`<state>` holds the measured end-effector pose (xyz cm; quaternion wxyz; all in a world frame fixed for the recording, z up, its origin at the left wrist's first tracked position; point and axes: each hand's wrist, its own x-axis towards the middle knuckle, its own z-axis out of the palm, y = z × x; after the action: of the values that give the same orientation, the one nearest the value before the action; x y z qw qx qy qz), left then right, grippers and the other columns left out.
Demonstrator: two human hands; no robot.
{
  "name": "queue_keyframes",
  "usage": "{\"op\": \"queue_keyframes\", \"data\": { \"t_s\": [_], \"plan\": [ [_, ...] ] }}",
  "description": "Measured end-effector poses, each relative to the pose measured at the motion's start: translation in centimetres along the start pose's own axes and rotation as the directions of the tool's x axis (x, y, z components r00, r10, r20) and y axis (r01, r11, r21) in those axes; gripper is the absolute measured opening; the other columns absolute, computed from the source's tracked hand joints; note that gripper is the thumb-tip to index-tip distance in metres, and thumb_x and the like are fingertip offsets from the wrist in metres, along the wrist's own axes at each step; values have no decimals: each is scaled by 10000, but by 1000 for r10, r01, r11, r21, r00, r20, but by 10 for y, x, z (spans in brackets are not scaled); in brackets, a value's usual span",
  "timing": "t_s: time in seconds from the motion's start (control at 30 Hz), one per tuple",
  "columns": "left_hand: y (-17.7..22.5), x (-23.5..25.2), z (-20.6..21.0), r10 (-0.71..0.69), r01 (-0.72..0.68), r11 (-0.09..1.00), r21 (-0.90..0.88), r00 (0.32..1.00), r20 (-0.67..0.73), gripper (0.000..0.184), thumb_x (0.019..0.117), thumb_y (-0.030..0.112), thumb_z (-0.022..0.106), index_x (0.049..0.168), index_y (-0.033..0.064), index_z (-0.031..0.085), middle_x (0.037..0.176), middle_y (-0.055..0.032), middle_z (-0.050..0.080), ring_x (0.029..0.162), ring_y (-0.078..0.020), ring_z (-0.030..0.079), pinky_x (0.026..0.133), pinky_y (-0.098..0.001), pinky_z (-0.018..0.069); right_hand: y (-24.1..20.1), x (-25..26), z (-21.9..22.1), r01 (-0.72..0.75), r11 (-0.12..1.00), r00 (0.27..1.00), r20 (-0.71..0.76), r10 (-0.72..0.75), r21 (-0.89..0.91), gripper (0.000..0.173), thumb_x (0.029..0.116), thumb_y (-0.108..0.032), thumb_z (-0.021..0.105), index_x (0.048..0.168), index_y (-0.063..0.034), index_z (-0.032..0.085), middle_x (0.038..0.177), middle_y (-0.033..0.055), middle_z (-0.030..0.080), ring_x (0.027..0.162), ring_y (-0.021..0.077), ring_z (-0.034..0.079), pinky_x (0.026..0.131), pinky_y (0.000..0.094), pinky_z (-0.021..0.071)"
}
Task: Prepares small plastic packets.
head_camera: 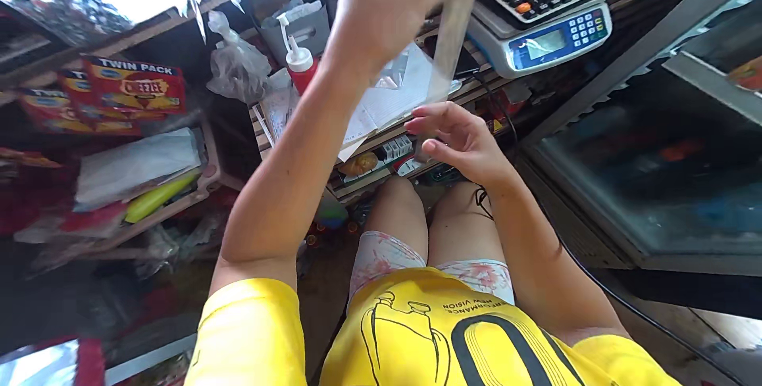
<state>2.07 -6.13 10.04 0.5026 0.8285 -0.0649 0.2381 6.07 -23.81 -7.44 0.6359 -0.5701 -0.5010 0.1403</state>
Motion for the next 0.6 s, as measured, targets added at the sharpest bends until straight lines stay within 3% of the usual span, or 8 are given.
{"op": "queue_keyframes", "data": {
  "t_s": [0.07, 0.13, 0.23, 0.3, 0.37, 0.43, 0.5, 0.6],
  "plan": [
    [-13, -10, 8, 67, -65, 997, -42, 997, 37, 95, 932, 136, 730, 943, 42, 739, 889, -18, 675, 853, -72, 658, 798, -247, 559, -2, 5, 3, -31, 993, 999, -13, 33, 115, 373, 1096, -283, 466, 1374, -55, 568, 1155, 28, 708, 1091, 132, 680, 977, 331, 568],
    [-26, -23, 14, 104, -99, 993, 65, 991, -85, 141, 946, 143, 714, 1039, 39, 726, 1023, -64, 669, 948, -111, 654, 811, -261, 559, 0, 6, 7, -102, 987, 994, -15, 104, 124, 373, 1127, -254, 307, 1252, -89, 617, 941, -17, 641, 855, 82, 643, 807, 289, 576],
    [-40, -62, 32, 373, -273, 857, 437, 914, -159, 344, 979, 202, 653, 1245, -16, 648, 1252, -184, 639, 1200, -276, 581, 1015, -409, 477, 14, -10, 9, -225, 973, 974, -6, 225, 47, 314, 1112, -303, 348, 1100, -118, 601, 801, -47, 556, 649, 26, 521, 592, 208, 471],
    [-66, -104, 61, 483, -456, 677, 577, 867, 118, 315, 982, 302, 633, 1178, 69, 717, 1186, -145, 691, 1192, -297, 607, 1098, -486, 418, 32, -41, 6, -243, 969, 970, 32, 242, 38, 480, 1041, -497, 505, 1283, -96, 608, 1043, -129, 686, 943, -81, 619, 862, 175, 539],
    [-112, -139, 89, 350, -527, 577, 624, 850, 393, 435, 1024, 497, 532, 1251, 165, 697, 1149, -78, 711, 1143, -258, 661, 1133, -486, 440, 48, -67, 9, -315, 948, 946, 90, 311, 38, 736, 919, -652, 614, 1282, -11, 610, 1096, -77, 716, 1026, -63, 638, 939, 203, 544],
    [-150, -168, 101, 178, -454, 623, 637, 875, 450, 500, 986, 558, 555, 1202, 128, 688, 1044, -107, 723, 962, -287, 716, 870, -487, 577, 53, -79, 12, -407, 913, 896, 205, 394, 27, 585, 973, -499, 608, 1253, 15, 625, 1084, -23, 722, 1007, -14, 660, 933, 244, 560],
    [-164, -193, 100, 95, -376, 682, 628, 896, 434, 524, 981, 582, 547, 1102, 89, 675, 865, -111, 697, 706, -284, 707, 574, -458, 581, 59, -89, 9, -530, 848, 814, 287, 505, 10, 335, 1052, -304, 509, 1157, -39, 683, 988, -25, 712, 922, 10, 651, 862, 266, 551],
    [-163, -220, 96, 60, -335, 780, 529, 881, 470, 201, 1033, 289, 583, 1051, 113, 680, 745, -77, 667, 577, -243, 664, 507, -417, 561, 78, -112, -3, -595, 804, 752, 363, 550, 15, 349, 1064, -332, 539, 1146, -19, 670, 1010, 33, 693, 941, 73, 640, 869, 325, 541]
  ]
}}
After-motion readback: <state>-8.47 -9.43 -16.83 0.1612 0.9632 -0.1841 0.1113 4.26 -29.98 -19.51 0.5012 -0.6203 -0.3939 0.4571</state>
